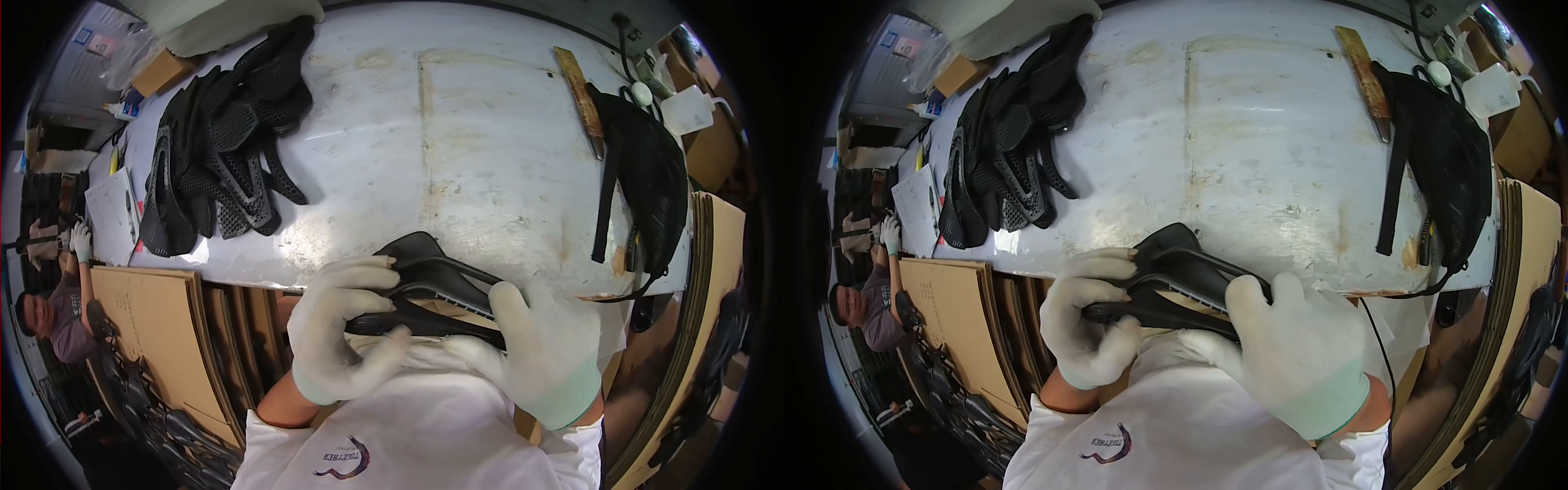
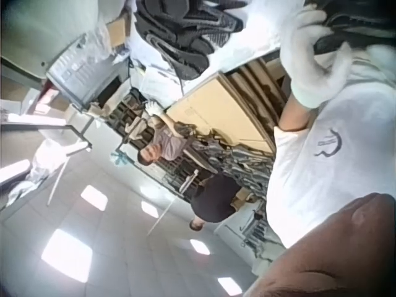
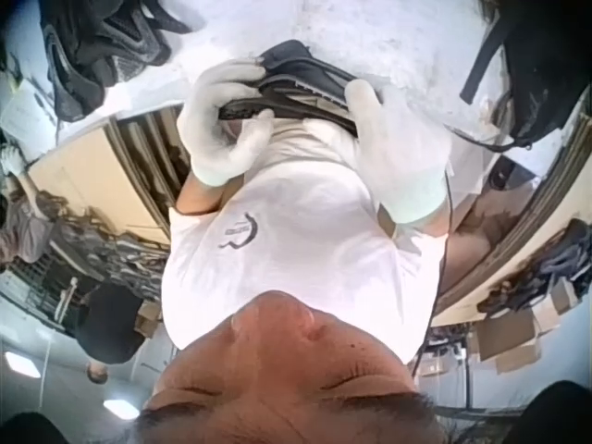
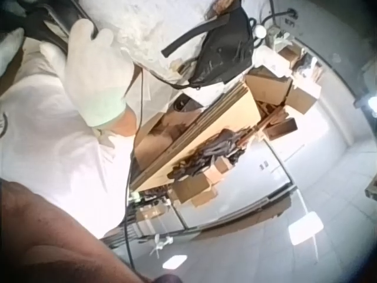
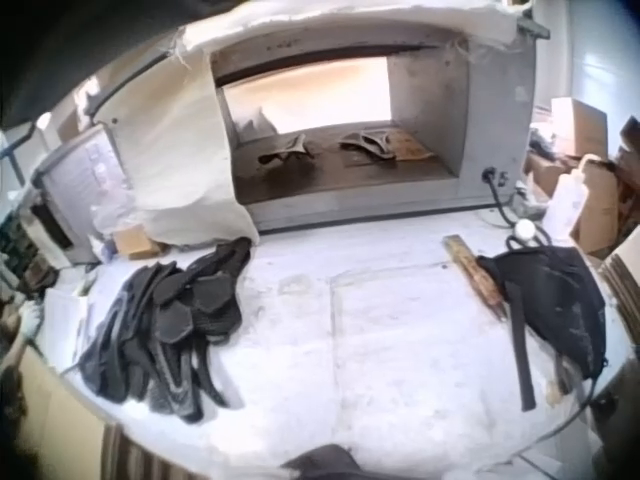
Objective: The recorder is inspecting and assembling components of bicycle seats at a workstation.
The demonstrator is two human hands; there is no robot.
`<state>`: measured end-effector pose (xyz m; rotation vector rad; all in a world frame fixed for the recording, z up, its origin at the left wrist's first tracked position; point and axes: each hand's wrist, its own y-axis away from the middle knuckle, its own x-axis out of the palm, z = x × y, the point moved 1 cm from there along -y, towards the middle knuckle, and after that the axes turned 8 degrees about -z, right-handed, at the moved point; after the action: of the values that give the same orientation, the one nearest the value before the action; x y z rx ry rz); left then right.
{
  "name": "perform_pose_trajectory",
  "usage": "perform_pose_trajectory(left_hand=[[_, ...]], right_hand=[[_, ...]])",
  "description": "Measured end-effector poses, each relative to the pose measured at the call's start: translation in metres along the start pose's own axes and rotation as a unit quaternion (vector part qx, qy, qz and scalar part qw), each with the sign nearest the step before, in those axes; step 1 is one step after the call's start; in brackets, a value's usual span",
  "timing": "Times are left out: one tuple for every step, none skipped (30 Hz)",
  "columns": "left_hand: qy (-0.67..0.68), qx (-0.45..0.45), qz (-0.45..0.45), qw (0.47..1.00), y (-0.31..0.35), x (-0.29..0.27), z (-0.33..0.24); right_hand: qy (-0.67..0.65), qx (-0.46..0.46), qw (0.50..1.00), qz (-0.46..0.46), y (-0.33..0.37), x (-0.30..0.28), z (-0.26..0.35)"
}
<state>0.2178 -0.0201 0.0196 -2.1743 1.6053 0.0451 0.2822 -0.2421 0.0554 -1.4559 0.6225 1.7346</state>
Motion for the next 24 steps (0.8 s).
perform_pose_trajectory(left_hand=[[-0.007,0.008,0.005,1.000,-0.001,0.001,-0.002],[-0.004,0.008,0.008,1.000,-0.001,0.001,-0.005],[-0.036,-0.020,0.023,0.999,-0.002,0.001,-0.008],[-0.069,-0.048,0.036,0.996,-0.002,-0.001,-0.010],[-0.070,-0.052,0.047,0.995,-0.004,-0.002,-0.009],[-0.069,-0.052,0.048,0.995,-0.004,-0.001,-0.010],[-0.057,-0.080,0.040,0.994,-0.005,-0.001,-0.011],[-0.044,-0.107,0.032,0.993,-0.006,0.000,-0.011],[-0.043,-0.107,0.034,0.993,-0.006,-0.001,-0.012],[-0.030,-0.124,0.032,0.991,-0.006,-0.001,-0.012],[-0.017,-0.141,0.030,0.989,-0.006,-0.001,-0.012],[-0.016,-0.140,0.032,0.990,-0.008,0.000,-0.013],[-0.010,-0.129,0.036,0.991,-0.010,0.001,-0.013],[-0.004,-0.118,0.039,0.992,-0.013,0.002,-0.013],[-0.004,-0.117,0.040,0.992,-0.014,0.001,-0.011],[-0.002,-0.098,0.064,0.993,-0.016,-0.001,-0.010],[-0.001,-0.078,0.087,0.993,-0.017,-0.002,-0.009],[0.000,-0.077,0.089,0.993,-0.016,-0.001,-0.009],[0.014,-0.105,0.075,0.992,-0.015,-0.001,-0.008],[0.029,-0.132,0.062,0.989,-0.015,-0.001,-0.007],[0.029,-0.132,0.062,0.989,-0.015,-0.001,-0.006],[0.024,-0.112,0.063,0.991,-0.015,-0.003,-0.006],[0.019,-0.091,0.064,0.994,-0.016,-0.004,-0.006],[0.019,-0.091,0.064,0.994,-0.016,-0.004,-0.007]], right_hand=[[-0.007,-0.002,1.000,-0.002,0.001,0.000,0.000],[-0.015,-0.005,1.000,-0.005,0.001,0.001,-0.001],[-0.013,-0.001,1.000,-0.004,0.001,0.001,-0.002],[-0.011,-0.004,1.000,-0.008,0.000,0.002,-0.002],[-0.009,-0.008,1.000,-0.012,0.000,0.002,-0.002],[-0.009,-0.006,1.000,-0.012,-0.001,0.002,-0.001],[0.002,-0.008,1.000,-0.015,-0.002,0.000,0.000],[0.013,-0.010,1.000,-0.018,-0.002,-0.001,0.000],[0.013,-0.008,1.000,-0.019,-0.002,0.000,0.000],[0.002,-0.005,1.000,-0.019,-0.002,0.000,0.000],[-0.008,-0.002,1.000,-0.020,-0.002,0.001,0.000],[-0.008,0.000,1.000,-0.021,-0.002,-0.001,-0.001],[-0.006,-0.005,1.000,-0.012,-0.003,-0.002,-0.002],[-0.003,-0.010,1.000,-0.003,-0.004,-0.002,-0.003],[-0.003,-0.009,1.000,-0.003,-0.005,-0.001,-0.005],[-0.015,-0.007,1.000,-0.002,-0.005,0.000,-0.006],[-0.027,-0.005,1.000,-0.001,-0.005,0.000,-0.007],[-0.027,-0.004,1.000,-0.001,-0.005,-0.001,-0.007],[-0.024,0.002,1.000,0.011,-0.006,-0.002,-0.006],[-0.021,0.007,0.999,0.023,-0.007,-0.002,-0.006],[-0.021,0.008,0.999,0.023,-0.007,-0.002,-0.006],[-0.016,0.004,1.000,0.019,-0.007,-0.003,-0.005],[-0.011,0.000,1.000,0.015,-0.007,-0.003,-0.004],[-0.011,0.000,1.000,0.014,-0.007,-0.004,-0.003]])
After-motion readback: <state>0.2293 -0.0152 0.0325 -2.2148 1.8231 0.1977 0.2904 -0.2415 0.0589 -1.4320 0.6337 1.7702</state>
